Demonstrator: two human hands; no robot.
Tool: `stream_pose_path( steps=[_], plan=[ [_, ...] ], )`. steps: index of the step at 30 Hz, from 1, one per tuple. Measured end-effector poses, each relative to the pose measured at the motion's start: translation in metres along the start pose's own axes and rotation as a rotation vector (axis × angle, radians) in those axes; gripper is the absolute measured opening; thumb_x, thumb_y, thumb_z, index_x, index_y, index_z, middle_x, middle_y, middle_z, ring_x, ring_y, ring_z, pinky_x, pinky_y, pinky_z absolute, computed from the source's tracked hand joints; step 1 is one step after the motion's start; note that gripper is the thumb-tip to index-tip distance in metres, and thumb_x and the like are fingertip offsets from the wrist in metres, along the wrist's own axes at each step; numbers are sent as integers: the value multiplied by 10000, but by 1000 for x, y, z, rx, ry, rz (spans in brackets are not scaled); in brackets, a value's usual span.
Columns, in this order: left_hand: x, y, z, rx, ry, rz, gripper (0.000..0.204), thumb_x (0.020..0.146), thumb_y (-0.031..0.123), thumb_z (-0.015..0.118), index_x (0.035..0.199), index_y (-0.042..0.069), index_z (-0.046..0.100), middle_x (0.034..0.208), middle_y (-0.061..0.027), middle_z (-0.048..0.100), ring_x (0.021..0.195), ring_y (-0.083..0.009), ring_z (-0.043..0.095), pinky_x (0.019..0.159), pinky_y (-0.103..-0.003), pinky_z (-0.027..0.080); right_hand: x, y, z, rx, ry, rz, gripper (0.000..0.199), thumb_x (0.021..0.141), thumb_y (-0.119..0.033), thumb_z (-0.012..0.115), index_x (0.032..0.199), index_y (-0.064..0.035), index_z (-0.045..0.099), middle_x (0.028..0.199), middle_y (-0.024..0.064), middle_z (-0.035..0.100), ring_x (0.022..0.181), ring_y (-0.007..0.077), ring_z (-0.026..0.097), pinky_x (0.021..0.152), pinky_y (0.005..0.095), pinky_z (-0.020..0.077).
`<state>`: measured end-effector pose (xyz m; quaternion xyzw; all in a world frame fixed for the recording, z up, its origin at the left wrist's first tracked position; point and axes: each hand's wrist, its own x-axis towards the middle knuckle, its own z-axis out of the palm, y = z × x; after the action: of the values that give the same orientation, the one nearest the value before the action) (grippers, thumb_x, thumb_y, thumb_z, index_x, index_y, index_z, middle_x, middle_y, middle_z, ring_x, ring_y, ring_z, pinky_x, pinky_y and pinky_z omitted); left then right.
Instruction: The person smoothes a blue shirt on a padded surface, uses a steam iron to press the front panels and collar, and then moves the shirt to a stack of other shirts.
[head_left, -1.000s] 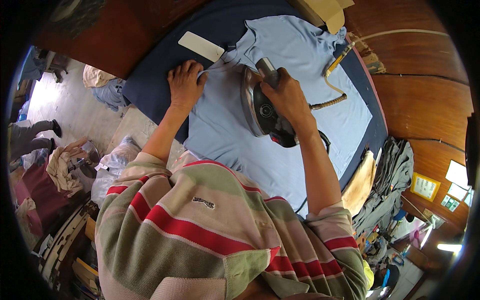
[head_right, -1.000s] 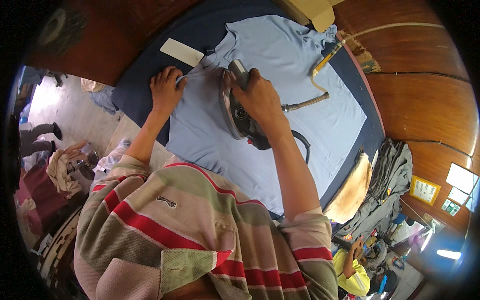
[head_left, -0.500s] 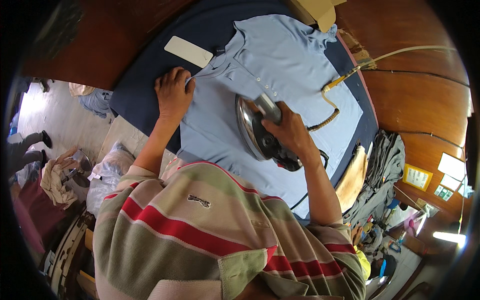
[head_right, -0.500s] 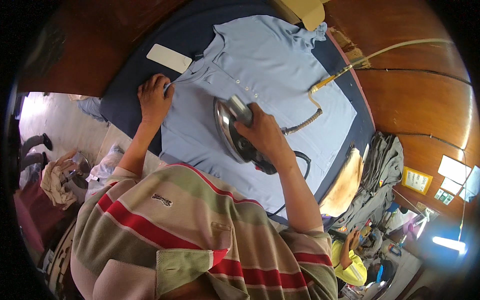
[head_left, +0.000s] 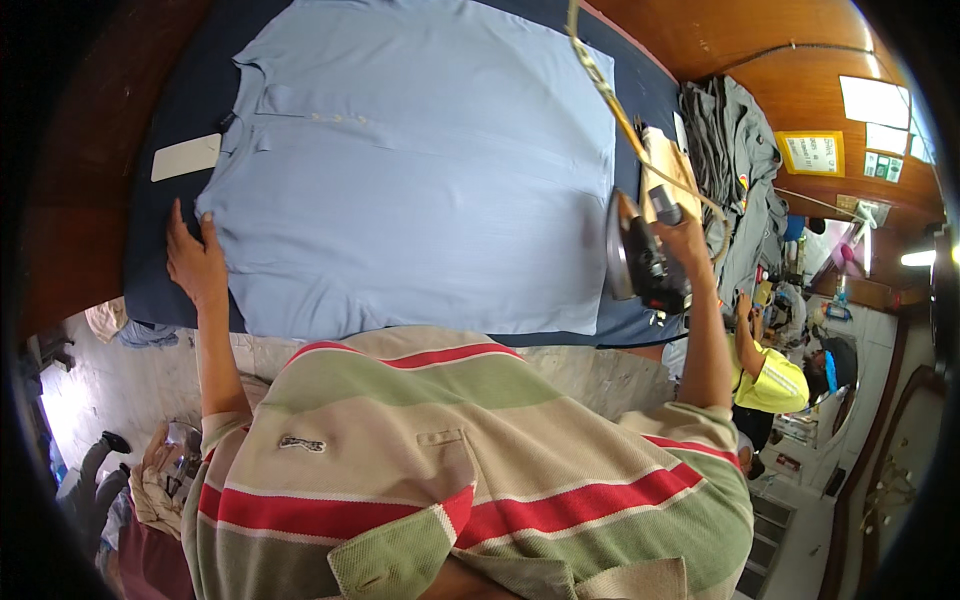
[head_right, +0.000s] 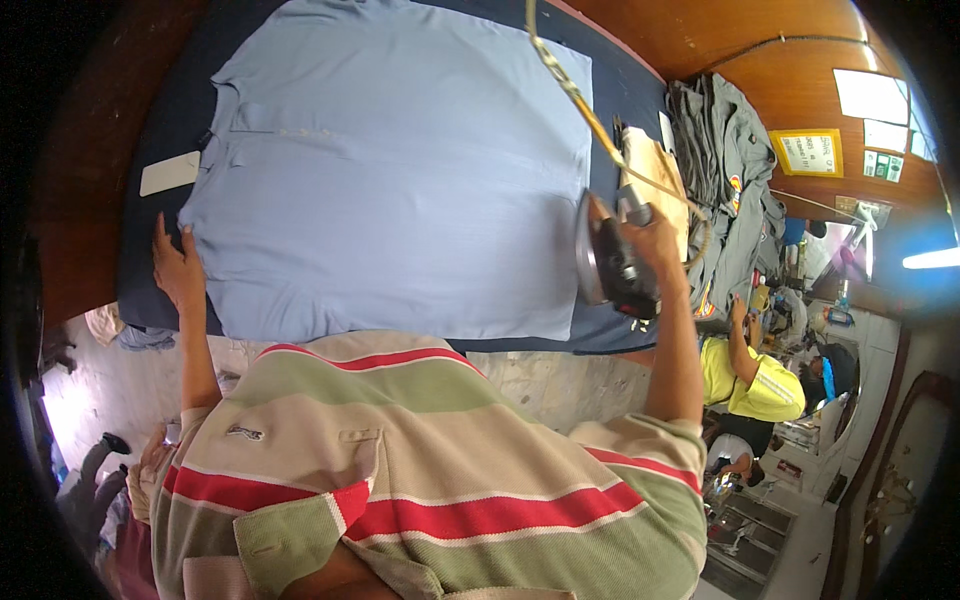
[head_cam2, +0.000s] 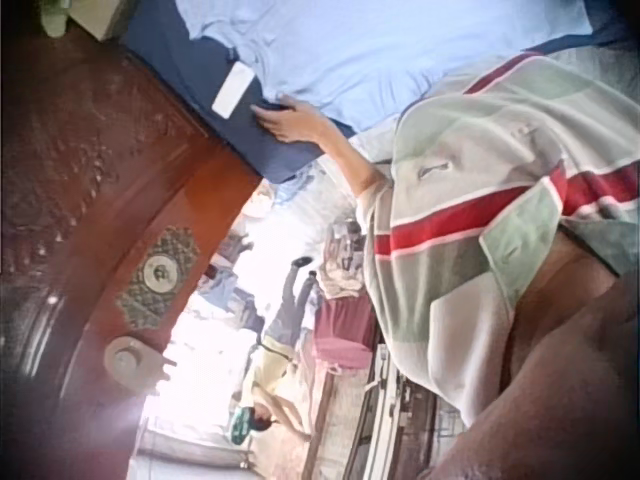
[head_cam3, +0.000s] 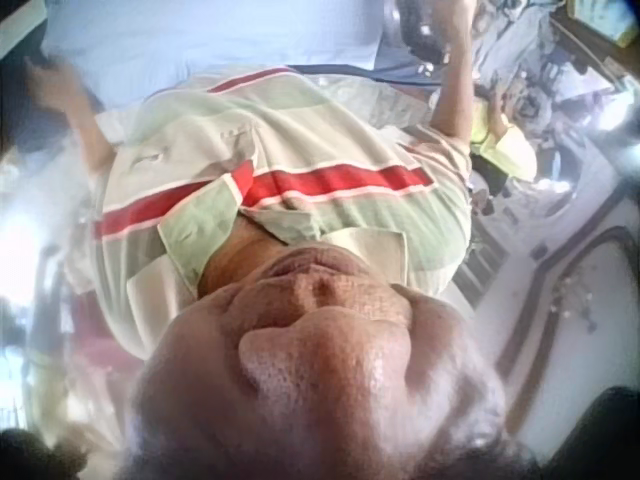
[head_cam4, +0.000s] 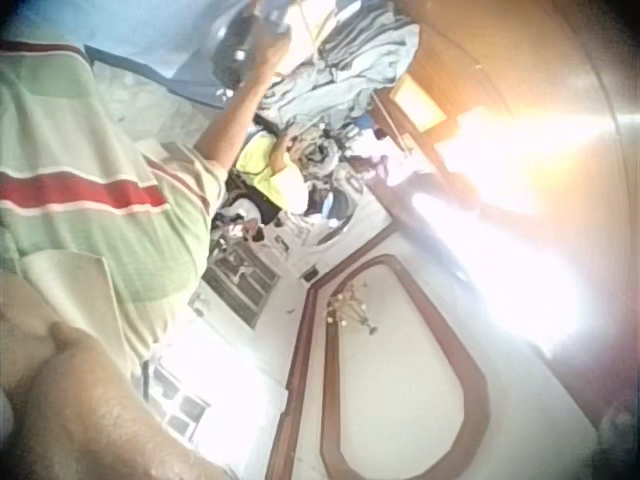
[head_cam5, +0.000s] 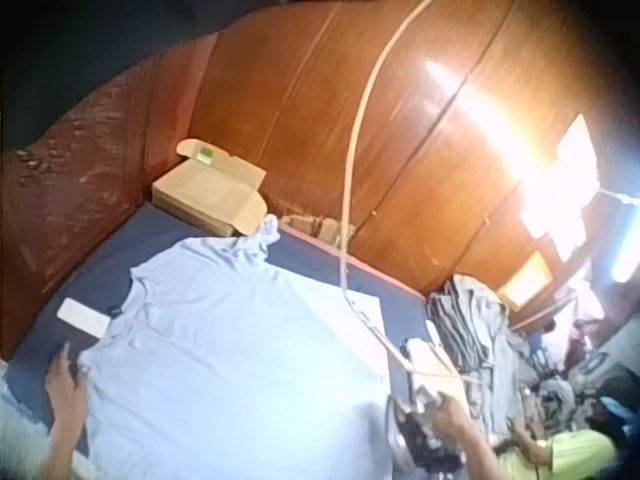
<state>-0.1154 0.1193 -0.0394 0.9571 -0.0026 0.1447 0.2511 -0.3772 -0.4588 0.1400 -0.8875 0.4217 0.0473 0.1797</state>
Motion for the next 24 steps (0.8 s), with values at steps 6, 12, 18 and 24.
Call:
stream_pose_path(
  steps=[6, 12, 18, 24],
  plan=[
    [-88, 29, -15, 116, 54, -102, 531, 888, 413, 497, 1356, 194, 373, 1402, -67, 375, 1266, -284, 375, 990, -498, 291, 97, 138, -45, -261, 130, -57, 644, 650, -341, 709, 1189, -28, 545, 1018, 231, 630, 970, 342, 612, 815, 382, 469],
    [-143, 57, -13, 271, 15, -200, 547, 877, 406, 509, 1358, 187, 371, 1421, -65, 351, 1274, -289, 366, 997, -501, 285, 129, 158, -28, -271, 552, -206, 571, 687, -358, 708, 1149, -51, 571, 962, 215, 633, 907, 358, 611, 817, 416, 459],
    [-161, 54, 4, 290, 121, -165, 520, 874, 372, 518, 1329, 146, 409, 1381, -102, 396, 1251, -296, 390, 986, -449, 335, 102, 91, 71, -154, 459, -509, 328, 779, -356, 647, 925, -62, 635, 951, 157, 584, 906, 333, 562, 779, 417, 447],
    [-162, 50, 18, 371, 211, -102, 508, 869, 334, 526, 1310, 104, 422, 1339, -124, 432, 1217, -312, 412, 982, -427, 354, 99, 52, 128, 73, 317, -316, 396, 820, -413, 577, 842, -22, 638, 933, 162, 576, 903, 345, 559, 776, 438, 448]
  ],
)
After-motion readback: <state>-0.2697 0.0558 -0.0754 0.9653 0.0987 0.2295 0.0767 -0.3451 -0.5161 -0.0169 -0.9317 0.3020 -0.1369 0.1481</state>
